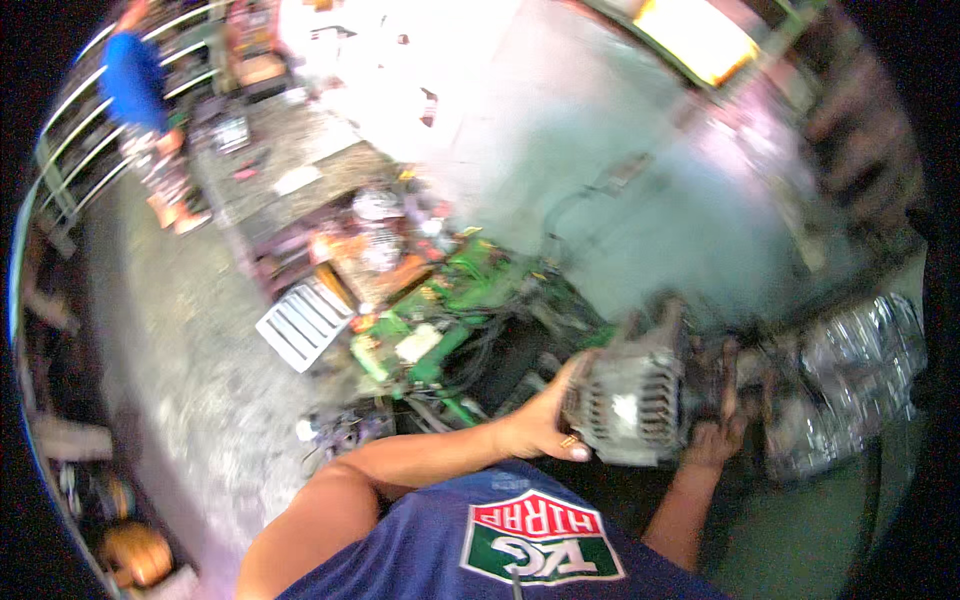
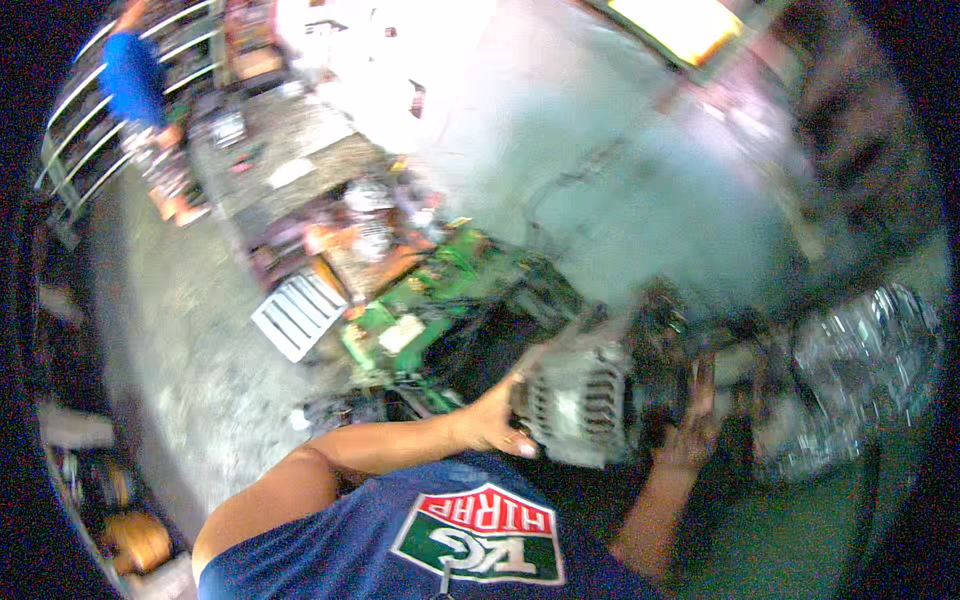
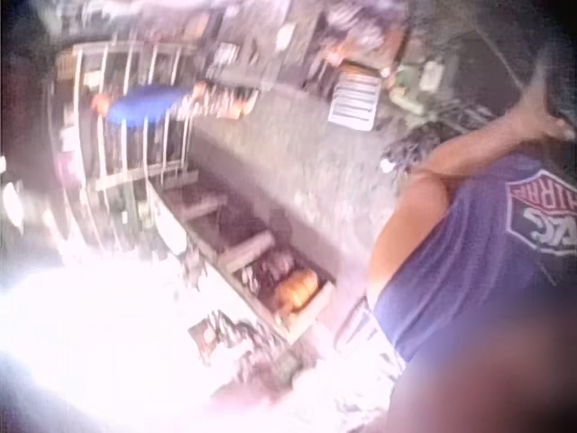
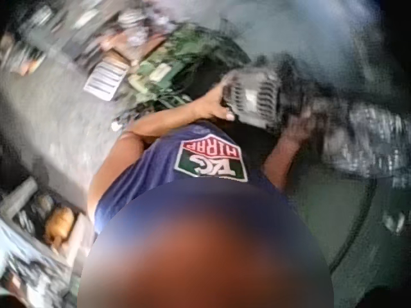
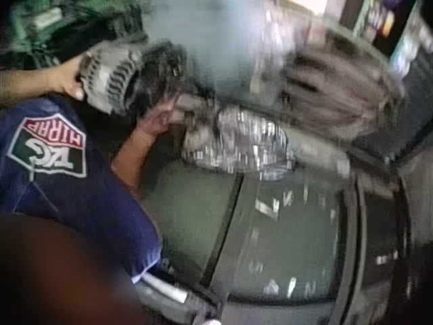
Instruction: The person removes an alternator from a green engine block using a wrench and screwdriver. They then move to a workbench and disassemble the alternator, removing the rear housing and internal components.
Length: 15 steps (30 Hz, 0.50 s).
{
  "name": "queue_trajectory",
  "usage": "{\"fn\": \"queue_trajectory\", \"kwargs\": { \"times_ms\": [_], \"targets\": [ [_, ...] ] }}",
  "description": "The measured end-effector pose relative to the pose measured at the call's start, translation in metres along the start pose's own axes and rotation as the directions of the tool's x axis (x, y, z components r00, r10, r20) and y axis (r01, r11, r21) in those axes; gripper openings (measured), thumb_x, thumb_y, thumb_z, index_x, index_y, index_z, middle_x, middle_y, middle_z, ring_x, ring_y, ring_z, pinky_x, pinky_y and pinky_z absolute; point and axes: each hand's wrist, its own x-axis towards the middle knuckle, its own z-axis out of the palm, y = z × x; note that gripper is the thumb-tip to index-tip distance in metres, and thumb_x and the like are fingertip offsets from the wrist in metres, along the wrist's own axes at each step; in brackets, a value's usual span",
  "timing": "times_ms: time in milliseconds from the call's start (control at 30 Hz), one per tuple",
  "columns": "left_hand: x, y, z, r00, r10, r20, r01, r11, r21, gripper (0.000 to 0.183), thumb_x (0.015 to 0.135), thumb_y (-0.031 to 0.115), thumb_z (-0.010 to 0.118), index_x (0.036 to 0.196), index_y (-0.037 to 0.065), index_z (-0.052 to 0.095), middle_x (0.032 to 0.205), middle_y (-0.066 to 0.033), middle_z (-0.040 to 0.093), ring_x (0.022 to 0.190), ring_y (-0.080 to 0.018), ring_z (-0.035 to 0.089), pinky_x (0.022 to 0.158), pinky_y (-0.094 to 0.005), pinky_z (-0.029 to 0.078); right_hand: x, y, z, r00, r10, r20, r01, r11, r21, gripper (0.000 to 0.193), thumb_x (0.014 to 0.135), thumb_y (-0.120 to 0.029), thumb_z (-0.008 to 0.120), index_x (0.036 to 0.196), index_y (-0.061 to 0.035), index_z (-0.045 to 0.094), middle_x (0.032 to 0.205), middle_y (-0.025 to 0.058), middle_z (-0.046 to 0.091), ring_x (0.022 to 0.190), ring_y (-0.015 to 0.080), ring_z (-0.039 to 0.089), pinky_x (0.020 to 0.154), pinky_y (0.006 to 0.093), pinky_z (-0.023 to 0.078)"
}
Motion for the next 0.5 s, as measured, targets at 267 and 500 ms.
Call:
{"fn": "queue_trajectory", "kwargs": {
  "times_ms": [267, 500],
  "targets": [
    [-0.024, 0.047, 0.009, 0.986, 0.162, -0.050, -0.141, 0.948, 0.285, 0.160, 0.067, 0.062, 0.099, 0.171, -0.003, -0.003, 0.174, -0.0188, 0.025, 0.161, -0.0282, 0.026, 0.132, -0.0426, 0.019, 0.038, 0.113, 0.074, 0.959, 0.165, 0.231, -0.156, 0.986, -0.058, 0.087, 0.096, -0.041, 0.078, 0.163, 0.0005, 0.040, 0.145, 0.0239, 0.061, 0.125, 0.0321, 0.066, 0.111, 0.0431, 0.052],
    [-0.059, 0.064, -0.028, 0.966, 0.184, -0.180, -0.187, 0.982, -0.003, 0.140, 0.073, 0.055, 0.099, 0.171, -0.001, 0.017, 0.168, -0.0174, 0.044, 0.152, -0.0286, 0.045, 0.128, -0.0472, 0.035, 0.095, 0.110, 0.143, 0.911, 0.137, 0.389, -0.147, 0.989, -0.006, 0.089, 0.093, -0.037, 0.085, 0.161, 0.0013, 0.044, 0.148, 0.0191, 0.061, 0.130, 0.0295, 0.064, 0.115, 0.0438, 0.050]
  ]
}}
